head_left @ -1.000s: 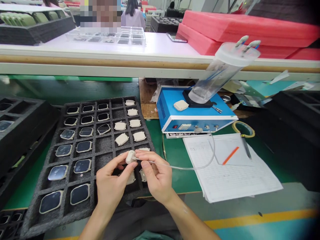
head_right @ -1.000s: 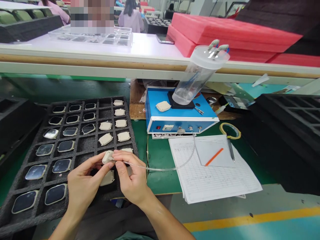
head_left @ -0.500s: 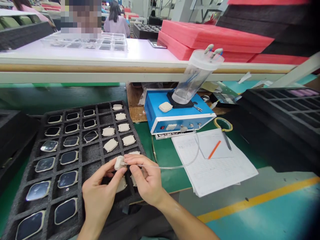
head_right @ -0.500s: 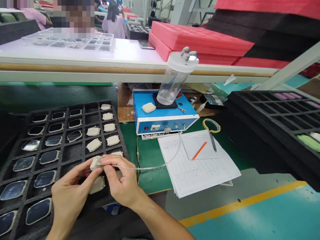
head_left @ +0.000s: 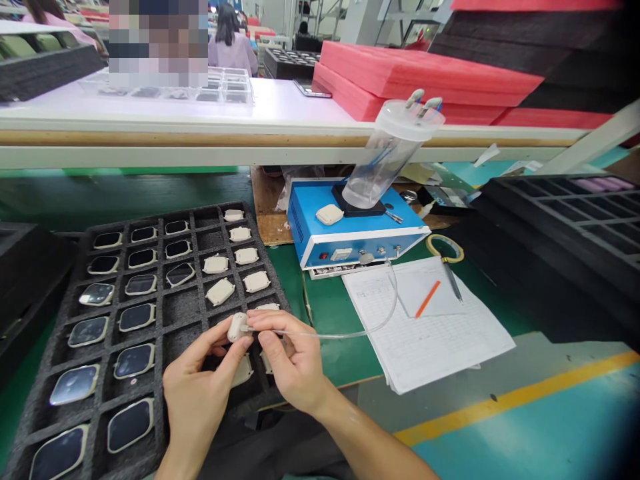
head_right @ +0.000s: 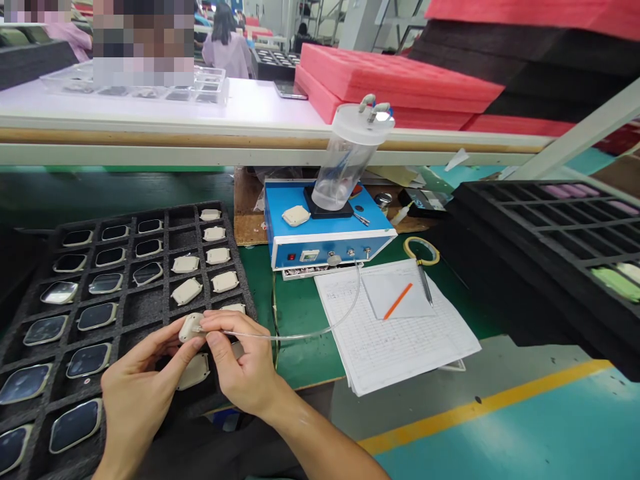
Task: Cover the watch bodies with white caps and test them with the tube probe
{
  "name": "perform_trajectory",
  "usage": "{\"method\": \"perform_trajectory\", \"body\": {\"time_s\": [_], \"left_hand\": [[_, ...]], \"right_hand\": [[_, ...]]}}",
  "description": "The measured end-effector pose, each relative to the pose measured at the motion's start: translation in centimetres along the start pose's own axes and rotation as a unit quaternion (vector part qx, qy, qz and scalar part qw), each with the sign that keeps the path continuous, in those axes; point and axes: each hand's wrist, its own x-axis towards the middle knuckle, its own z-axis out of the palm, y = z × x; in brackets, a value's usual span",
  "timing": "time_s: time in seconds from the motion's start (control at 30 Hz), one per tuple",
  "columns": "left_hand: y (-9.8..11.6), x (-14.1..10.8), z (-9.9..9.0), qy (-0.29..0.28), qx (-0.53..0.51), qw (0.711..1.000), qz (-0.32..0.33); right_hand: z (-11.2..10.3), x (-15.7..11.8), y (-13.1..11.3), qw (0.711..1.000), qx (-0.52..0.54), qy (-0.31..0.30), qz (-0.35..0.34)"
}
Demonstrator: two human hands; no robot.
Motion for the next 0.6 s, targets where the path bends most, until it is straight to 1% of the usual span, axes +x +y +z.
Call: {"method": "perform_trajectory", "body": {"time_s": [0.07,0.13,0.2,0.23,0.27,0.33,0.4,0.43,0.5,0.53,0.57,0.6], "left_hand": [[-0.1,-0.4,-0.1,0.0,0.003,1.0,0.004],[0.0,-0.7,-0.8,-0.005,0.019,1.0,0.014],[0.5,-0.1,-1.9,-0.025,0.057,0.997,0.041],[0.9,0.8,-2.5,-0.041,0.087,0.993,0.062],[1.4,2.3,-3.0,-0.059,0.124,0.987,0.086],[2.4,6.7,-3.7,-0.098,0.219,0.961,0.138],[3.2,12.5,-3.3,-0.157,0.332,0.913,0.179],[3.4,15.5,-2.7,-0.2,0.377,0.886,0.183],[3.6,20.6,-1.0,-0.263,0.39,0.864,0.178],[3.6,22.4,0.0,-0.286,0.396,0.855,0.173],[3.6,23.7,0.8,-0.303,0.398,0.849,0.168],[3.5,24.5,1.3,-0.313,0.401,0.845,0.165]], "right_hand": [[0.0,0.0,0.0,1.0,0.0,-0.001,0.001],[-0.1,-0.2,0.0,1.0,0.008,-0.002,-0.003],[-0.2,-0.5,0.1,1.0,0.019,0.006,-0.006],[-0.3,-0.7,0.1,1.0,0.024,0.014,-0.004],[-0.3,-0.9,0.2,0.999,0.027,0.022,0.002],[-0.4,-1.3,0.2,0.999,0.027,0.03,0.021],[-0.4,-1.5,0.3,0.999,0.021,0.029,0.033],[-0.3,-1.5,0.3,0.999,0.016,0.027,0.036],[-0.2,-1.6,0.2,0.999,0.006,0.03,0.039],[-0.2,-1.5,0.2,0.999,0.001,0.033,0.041],[-0.2,-1.5,0.1,0.998,-0.003,0.036,0.043],[-0.2,-1.5,0.1,0.998,-0.006,0.039,0.047]]}}
